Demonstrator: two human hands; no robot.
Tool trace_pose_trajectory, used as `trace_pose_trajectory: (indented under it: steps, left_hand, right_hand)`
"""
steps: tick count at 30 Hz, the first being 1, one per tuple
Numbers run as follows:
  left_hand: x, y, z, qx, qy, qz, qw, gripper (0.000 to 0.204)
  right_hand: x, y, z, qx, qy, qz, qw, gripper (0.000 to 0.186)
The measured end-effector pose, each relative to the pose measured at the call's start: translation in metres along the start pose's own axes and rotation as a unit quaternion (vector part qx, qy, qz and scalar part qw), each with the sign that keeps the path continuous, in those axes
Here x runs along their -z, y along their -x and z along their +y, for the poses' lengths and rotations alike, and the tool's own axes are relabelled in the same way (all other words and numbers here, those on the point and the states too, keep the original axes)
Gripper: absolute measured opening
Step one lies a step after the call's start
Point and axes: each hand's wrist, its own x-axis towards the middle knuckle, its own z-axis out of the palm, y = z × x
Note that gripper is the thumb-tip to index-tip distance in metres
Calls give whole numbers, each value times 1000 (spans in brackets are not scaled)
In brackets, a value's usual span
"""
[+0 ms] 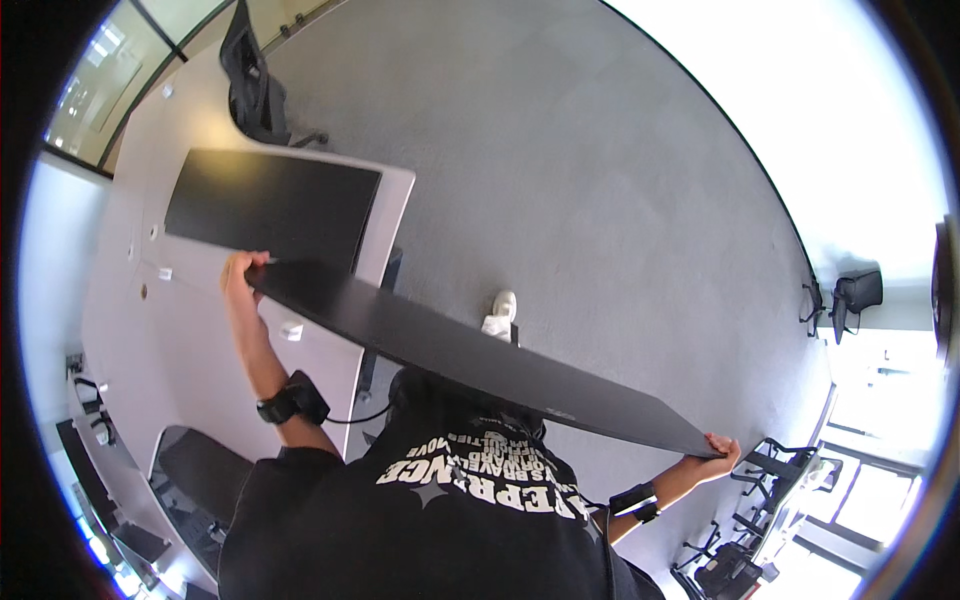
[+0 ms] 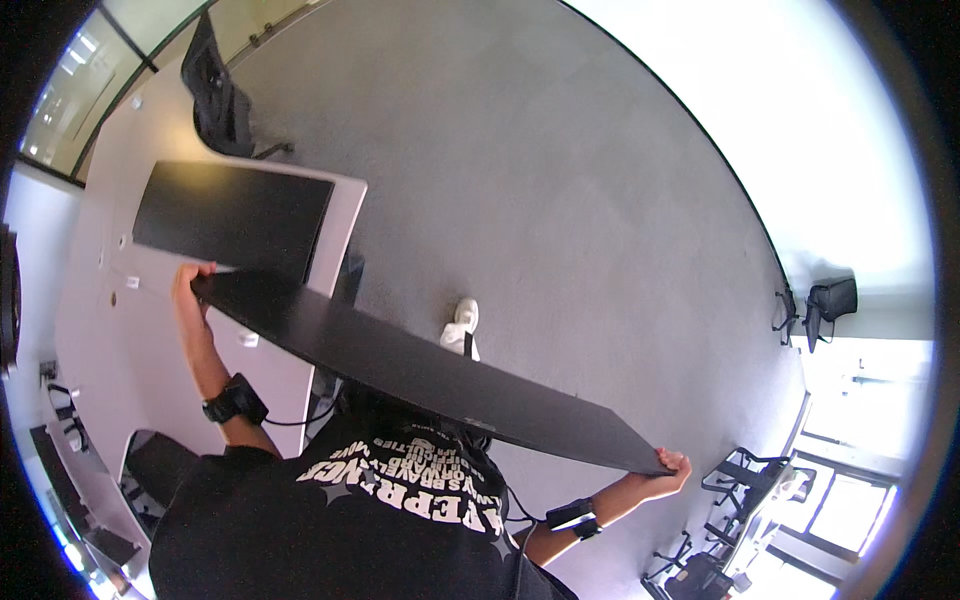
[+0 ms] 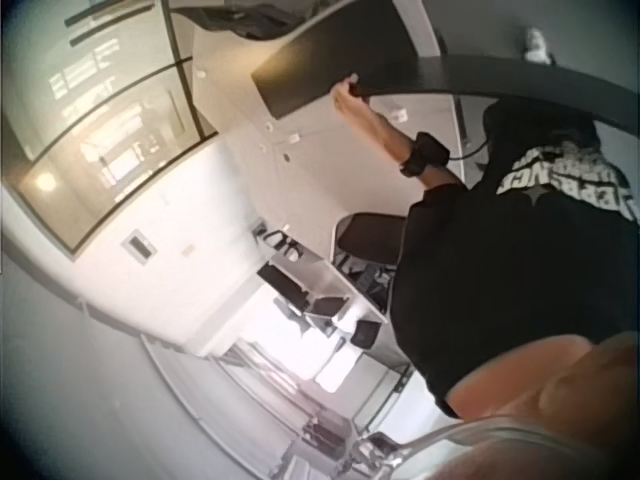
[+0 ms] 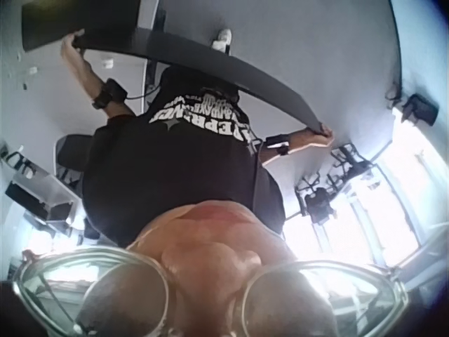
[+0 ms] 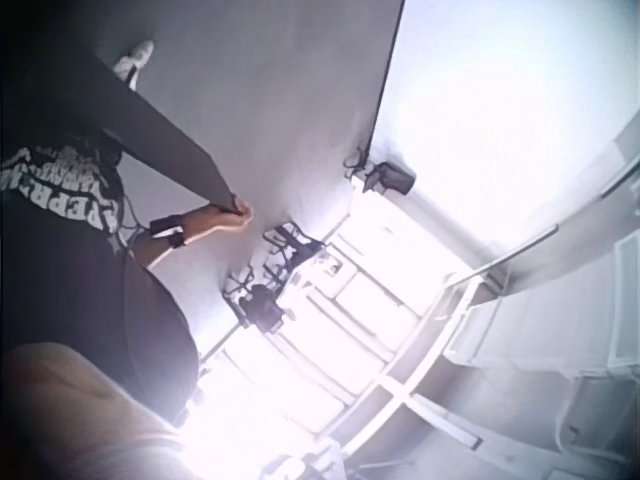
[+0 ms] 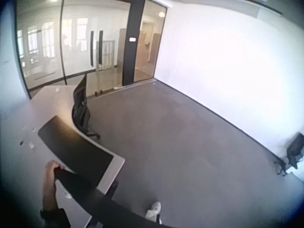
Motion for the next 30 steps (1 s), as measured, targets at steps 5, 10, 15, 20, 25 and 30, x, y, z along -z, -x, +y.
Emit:
trace_pose_trajectory:
  steps: [5,10,15,20,25,30]
  left_hand:
    - [-42,-44,-9,59,-120,81,988,21]
    - [-111,-72,19,87,-162,109,977,28]
    - [-168,-91,70,65,-107,148,981,35]
    - [-160,-111,77,69,-53,209,974,40]
    - [-135,-152,47,116,-30,307,944,54]
    - [-129,-159,42,119,-23,339,933,65]
  right_hand:
    - [-74,-60,84,-60,36,12,997,31]
    - [-179,-122,131,-59,67,15,996,31]
    - [-344,-150,158,-52,34,-68,996,31]
    - [-479,-134,172,-23,48,-155,986,32]
    - [-570,-117,219,-25,105,-237,966,33]
    - [-680,-82,251,-81,80,-351,929,26]
